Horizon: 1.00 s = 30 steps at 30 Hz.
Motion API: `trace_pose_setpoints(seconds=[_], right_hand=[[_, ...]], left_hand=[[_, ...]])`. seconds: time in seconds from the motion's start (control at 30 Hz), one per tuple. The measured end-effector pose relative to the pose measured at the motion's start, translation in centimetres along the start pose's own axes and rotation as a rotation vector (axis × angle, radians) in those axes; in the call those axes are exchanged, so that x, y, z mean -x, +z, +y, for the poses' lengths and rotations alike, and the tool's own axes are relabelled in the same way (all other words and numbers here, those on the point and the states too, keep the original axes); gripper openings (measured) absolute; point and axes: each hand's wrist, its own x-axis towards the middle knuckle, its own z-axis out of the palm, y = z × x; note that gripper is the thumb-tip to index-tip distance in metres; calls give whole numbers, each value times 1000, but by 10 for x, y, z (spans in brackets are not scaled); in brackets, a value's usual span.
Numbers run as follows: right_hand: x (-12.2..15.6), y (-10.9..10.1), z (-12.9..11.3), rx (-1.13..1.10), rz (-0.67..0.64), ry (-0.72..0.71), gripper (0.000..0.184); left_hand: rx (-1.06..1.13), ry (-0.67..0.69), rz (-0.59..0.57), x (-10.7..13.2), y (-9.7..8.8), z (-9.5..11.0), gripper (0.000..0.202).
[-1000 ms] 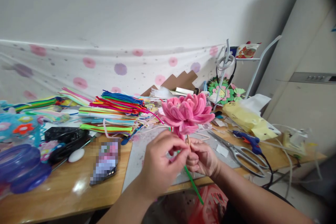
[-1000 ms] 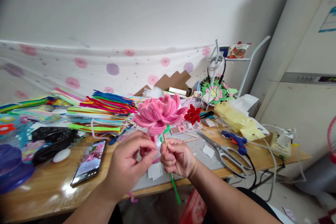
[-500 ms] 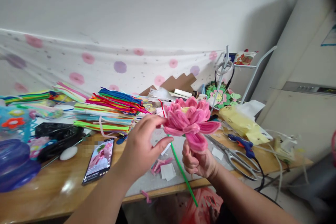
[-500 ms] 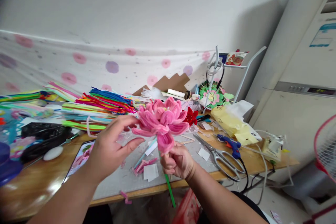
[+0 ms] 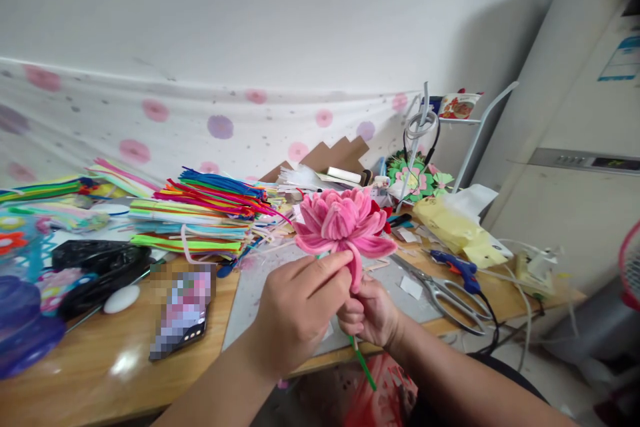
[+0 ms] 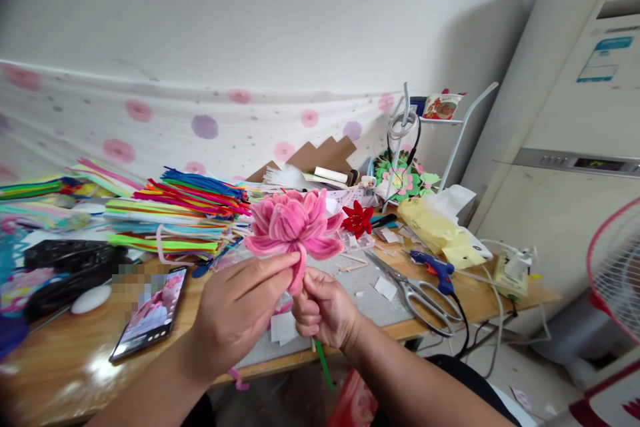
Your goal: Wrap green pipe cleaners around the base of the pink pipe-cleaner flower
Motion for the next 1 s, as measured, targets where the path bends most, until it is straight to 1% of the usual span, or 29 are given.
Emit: trace_pose_setpoints(seconds=[0.07, 0.17, 0.23, 0.33, 0.37, 0.4, 0.47, 0.53, 0.57, 0.67, 0.77, 0.83, 0.9, 0.97, 1.0], right_hand=[[0, -2, 2, -14, -13, 19, 29], [0, -5, 2, -22, -36, 45, 31], [1, -7, 1, -20, -43, 39, 29], [2, -8, 0, -8, -49, 15, 22], [2, -8, -1, -4, -51, 9, 21], [2, -8, -2, -2, -53, 5, 20], [3, -9, -2, -2, -58, 0, 20], [3, -8, -2, -4, -60, -3, 20], [3, -7, -1, -6, -62, -3, 20], [3, -5, 2, -15, -66, -2, 19], [2, -4, 5, -27, -70, 0, 19], [3, -4, 6, -35, -72, -2, 20], [4, -5, 5, -39, -74, -7, 20], [5, -6, 2, -33, -80, -9, 19], [6, -7, 0, -27, -84, -9, 19]], left_hand=[[-44, -1, -44, 3, 4, 1, 23], [-75, -14, -98, 7, 5, 3, 35], [-94, -12, -60, 8, 0, 3, 43], [-169, -54, 124, 5, -15, -2, 42], [-203, -87, 159, 4, -20, -4, 39], [-224, -115, 162, 2, -24, -7, 36], [-230, -138, 106, -1, -27, -12, 29], [-190, -124, 60, -1, -26, -13, 24], [-162, -117, 58, 0, -24, -12, 23], [-108, -128, 104, 5, -14, -3, 21], [-131, -165, 152, 8, 0, 9, 19], [-155, -179, 152, 10, 7, 14, 20], [-154, -182, 117, 10, 8, 15, 23], [-116, -157, 88, 10, 2, 10, 31], [-90, -138, 96, 10, -3, 6, 37]])
